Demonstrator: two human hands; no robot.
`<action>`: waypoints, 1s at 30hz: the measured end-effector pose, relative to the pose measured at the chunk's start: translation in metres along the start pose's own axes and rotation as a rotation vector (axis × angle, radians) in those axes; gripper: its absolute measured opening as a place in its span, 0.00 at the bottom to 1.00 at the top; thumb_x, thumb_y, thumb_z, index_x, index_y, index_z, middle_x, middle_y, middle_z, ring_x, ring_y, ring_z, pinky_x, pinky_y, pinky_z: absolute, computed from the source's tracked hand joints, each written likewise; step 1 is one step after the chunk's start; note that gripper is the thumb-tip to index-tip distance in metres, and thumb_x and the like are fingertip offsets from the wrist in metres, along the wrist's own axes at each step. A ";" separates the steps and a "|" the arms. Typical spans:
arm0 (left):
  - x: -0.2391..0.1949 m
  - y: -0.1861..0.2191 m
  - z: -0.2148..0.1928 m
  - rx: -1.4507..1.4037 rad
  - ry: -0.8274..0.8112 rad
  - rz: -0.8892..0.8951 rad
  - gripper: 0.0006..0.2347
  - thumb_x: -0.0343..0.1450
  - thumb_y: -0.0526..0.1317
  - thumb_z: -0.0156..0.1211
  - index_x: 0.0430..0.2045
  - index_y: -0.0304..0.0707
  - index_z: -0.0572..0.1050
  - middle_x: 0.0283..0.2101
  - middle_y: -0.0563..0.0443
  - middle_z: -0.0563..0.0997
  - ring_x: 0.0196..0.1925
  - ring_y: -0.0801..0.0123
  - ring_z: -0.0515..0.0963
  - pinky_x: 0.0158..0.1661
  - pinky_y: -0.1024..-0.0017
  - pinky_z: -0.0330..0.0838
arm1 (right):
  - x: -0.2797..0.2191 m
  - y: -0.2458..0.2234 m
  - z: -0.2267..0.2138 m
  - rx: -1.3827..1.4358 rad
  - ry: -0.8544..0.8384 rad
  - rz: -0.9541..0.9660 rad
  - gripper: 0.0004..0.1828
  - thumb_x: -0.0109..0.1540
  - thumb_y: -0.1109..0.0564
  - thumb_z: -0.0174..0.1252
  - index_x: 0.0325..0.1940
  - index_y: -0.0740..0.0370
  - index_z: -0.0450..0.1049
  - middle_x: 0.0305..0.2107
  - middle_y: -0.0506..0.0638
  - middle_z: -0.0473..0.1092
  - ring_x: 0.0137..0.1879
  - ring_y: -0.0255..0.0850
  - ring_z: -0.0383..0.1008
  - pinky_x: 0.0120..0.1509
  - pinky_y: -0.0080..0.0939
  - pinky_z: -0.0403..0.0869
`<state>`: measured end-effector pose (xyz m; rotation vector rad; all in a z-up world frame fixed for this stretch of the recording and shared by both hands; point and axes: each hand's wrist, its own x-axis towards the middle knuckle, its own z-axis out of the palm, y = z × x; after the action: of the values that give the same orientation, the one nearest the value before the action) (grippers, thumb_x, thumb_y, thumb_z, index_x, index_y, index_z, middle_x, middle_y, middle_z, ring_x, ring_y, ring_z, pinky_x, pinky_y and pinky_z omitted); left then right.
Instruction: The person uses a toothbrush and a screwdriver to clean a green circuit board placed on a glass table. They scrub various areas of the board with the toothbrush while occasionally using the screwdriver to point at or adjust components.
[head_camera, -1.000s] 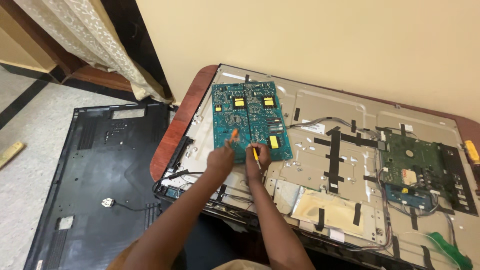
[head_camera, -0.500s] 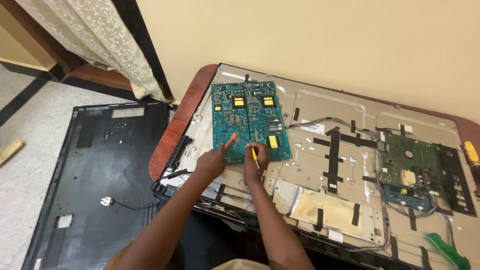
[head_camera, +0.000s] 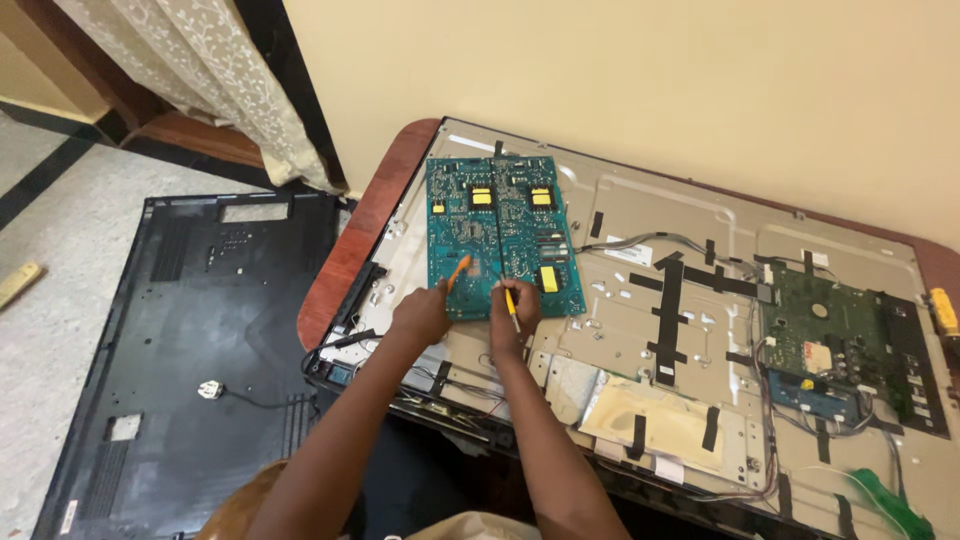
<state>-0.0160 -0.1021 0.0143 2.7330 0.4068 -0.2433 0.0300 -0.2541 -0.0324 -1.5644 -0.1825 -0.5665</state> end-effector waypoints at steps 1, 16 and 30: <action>0.000 0.001 0.001 -0.021 -0.002 0.002 0.26 0.68 0.37 0.57 0.65 0.41 0.65 0.42 0.35 0.82 0.45 0.44 0.84 0.45 0.53 0.79 | -0.002 0.000 0.000 0.019 -0.006 -0.004 0.07 0.61 0.62 0.65 0.40 0.63 0.74 0.34 0.48 0.72 0.38 0.33 0.72 0.46 0.34 0.74; -0.028 -0.013 -0.020 -0.031 -0.035 0.063 0.30 0.64 0.36 0.65 0.65 0.57 0.68 0.40 0.39 0.84 0.45 0.47 0.84 0.45 0.54 0.79 | 0.001 -0.006 -0.002 -0.009 -0.030 -0.019 0.07 0.61 0.61 0.64 0.41 0.63 0.75 0.38 0.50 0.73 0.42 0.36 0.73 0.48 0.36 0.74; -0.039 -0.040 0.023 0.011 0.423 0.032 0.29 0.69 0.36 0.54 0.69 0.51 0.61 0.30 0.44 0.80 0.25 0.50 0.82 0.27 0.55 0.76 | 0.001 -0.024 0.000 -0.112 -0.173 -0.209 0.06 0.56 0.65 0.64 0.37 0.66 0.79 0.29 0.51 0.76 0.32 0.35 0.76 0.37 0.35 0.74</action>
<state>-0.0676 -0.0846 -0.0121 2.7906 0.4709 0.3496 0.0204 -0.2519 -0.0103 -1.7151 -0.4560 -0.6118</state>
